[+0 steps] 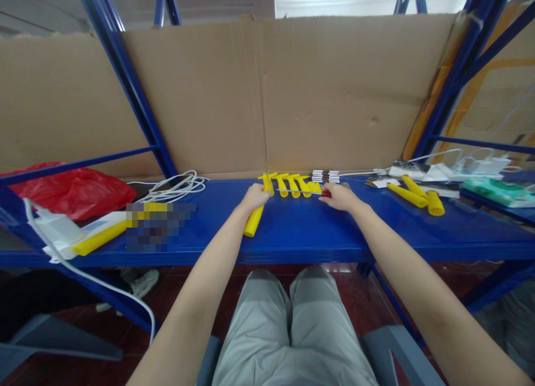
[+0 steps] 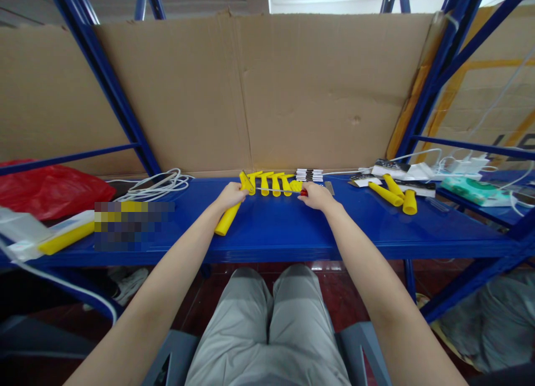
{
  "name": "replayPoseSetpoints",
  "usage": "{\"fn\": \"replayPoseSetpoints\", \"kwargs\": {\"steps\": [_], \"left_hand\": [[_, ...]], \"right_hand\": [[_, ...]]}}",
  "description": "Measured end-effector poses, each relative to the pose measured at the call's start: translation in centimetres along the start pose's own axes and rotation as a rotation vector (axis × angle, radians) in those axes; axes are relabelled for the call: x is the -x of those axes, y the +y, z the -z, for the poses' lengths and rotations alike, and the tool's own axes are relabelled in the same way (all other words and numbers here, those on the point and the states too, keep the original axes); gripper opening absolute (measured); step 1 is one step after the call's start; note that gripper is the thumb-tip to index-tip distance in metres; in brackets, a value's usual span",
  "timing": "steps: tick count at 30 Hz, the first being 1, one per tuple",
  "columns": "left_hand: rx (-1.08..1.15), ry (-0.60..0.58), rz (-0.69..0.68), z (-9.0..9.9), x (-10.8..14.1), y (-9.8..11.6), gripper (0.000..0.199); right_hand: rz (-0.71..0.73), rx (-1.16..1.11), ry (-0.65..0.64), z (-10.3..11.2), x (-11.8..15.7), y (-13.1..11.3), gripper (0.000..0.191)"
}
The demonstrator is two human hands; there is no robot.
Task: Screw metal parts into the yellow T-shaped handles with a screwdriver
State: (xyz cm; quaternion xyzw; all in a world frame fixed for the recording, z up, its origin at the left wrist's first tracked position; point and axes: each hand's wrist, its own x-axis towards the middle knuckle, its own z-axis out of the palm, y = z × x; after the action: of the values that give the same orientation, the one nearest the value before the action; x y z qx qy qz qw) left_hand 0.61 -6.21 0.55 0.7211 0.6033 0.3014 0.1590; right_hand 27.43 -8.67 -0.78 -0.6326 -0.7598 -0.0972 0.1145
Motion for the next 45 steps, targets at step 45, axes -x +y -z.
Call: {"fn": "replayPoseSetpoints", "kwargs": {"steps": [45], "left_hand": [[0.073, -0.005, -0.027, -0.4, 0.1, 0.2, 0.02]], "right_hand": [[0.265, -0.095, 0.159, -1.7, -1.2, -2.0, 0.026]]}}
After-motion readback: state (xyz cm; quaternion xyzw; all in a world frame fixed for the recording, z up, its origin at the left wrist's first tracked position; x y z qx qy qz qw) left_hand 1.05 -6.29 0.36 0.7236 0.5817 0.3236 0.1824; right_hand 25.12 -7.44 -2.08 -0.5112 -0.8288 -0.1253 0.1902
